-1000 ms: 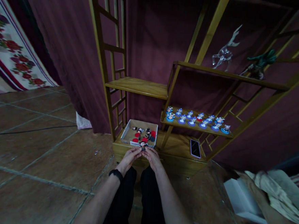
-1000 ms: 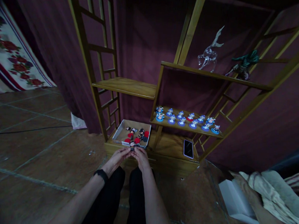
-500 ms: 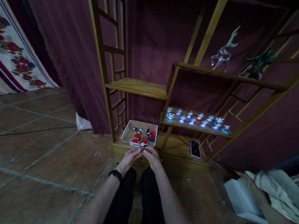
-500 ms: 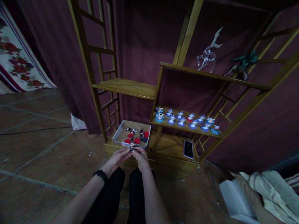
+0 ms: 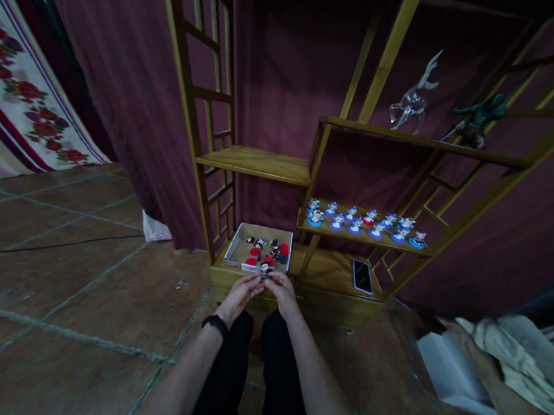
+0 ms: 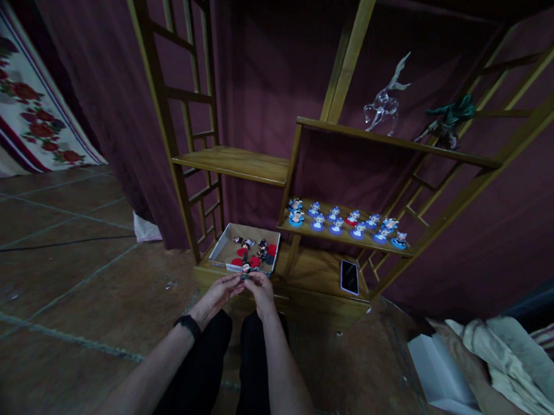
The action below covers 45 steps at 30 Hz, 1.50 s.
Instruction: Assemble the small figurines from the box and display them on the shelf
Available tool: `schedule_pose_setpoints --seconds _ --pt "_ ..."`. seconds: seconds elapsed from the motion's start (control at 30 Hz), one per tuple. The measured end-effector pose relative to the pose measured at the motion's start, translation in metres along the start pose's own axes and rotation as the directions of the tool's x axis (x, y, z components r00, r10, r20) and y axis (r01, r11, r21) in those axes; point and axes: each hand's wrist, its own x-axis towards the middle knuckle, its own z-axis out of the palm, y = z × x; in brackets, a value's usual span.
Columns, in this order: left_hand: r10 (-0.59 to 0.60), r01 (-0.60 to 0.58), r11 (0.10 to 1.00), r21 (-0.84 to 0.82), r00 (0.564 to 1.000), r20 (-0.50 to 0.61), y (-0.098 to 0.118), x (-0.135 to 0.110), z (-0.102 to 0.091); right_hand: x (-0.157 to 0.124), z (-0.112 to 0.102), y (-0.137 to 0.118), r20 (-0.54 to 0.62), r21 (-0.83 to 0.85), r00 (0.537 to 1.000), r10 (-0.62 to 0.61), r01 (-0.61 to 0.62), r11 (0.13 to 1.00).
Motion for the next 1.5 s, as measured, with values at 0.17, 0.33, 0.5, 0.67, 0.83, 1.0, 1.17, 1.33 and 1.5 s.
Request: schedule_pose_setpoints --seconds 0.17,0.33,0.5,0.67,0.83,1.0,1.17,1.33,1.5 --pt "-0.027 0.028 1.000 -0.012 0.999 0.035 0.001 0.000 -0.002 -0.002 0.001 -0.004 0.003 0.013 1.000 -0.022 0.021 1.000" --pt "-0.007 0.006 1.000 0.019 1.000 0.023 0.001 -0.001 0.000 -0.003 0.001 -0.003 -0.002 0.065 1.000 -0.025 0.025 0.998" --pt "0.010 -0.010 1.000 0.017 1.000 0.014 0.000 0.001 -0.001 -0.004 0.001 -0.006 -0.002 0.128 0.999 0.034 -0.034 0.991" --pt "0.026 -0.027 0.999 0.030 0.999 0.045 -0.003 0.003 -0.002 -0.004 0.002 -0.009 -0.013 0.196 0.999 0.049 -0.045 0.979" --pt "0.055 -0.055 0.998 0.019 0.998 0.022 -0.004 0.004 -0.001 -0.002 0.001 -0.006 -0.035 0.192 0.998 0.051 -0.044 0.980" --pt "0.072 -0.071 0.997 0.015 0.995 -0.065 -0.004 0.003 -0.001 0.002 -0.002 0.000 -0.063 0.186 0.996 0.068 -0.055 0.981" --pt "0.096 -0.095 0.995 0.018 0.990 -0.104 -0.005 0.003 -0.001 0.003 -0.003 0.001 -0.066 0.169 0.994 0.086 -0.073 0.983" --pt "0.131 -0.136 0.990 -0.021 0.980 -0.151 -0.006 0.004 -0.001 0.000 -0.001 -0.004 -0.062 0.094 0.984 0.165 -0.158 0.983" --pt "0.099 -0.099 0.995 0.002 0.991 -0.084 -0.004 0.003 0.000 0.003 -0.001 -0.001 -0.074 0.077 0.979 0.192 -0.186 0.979"
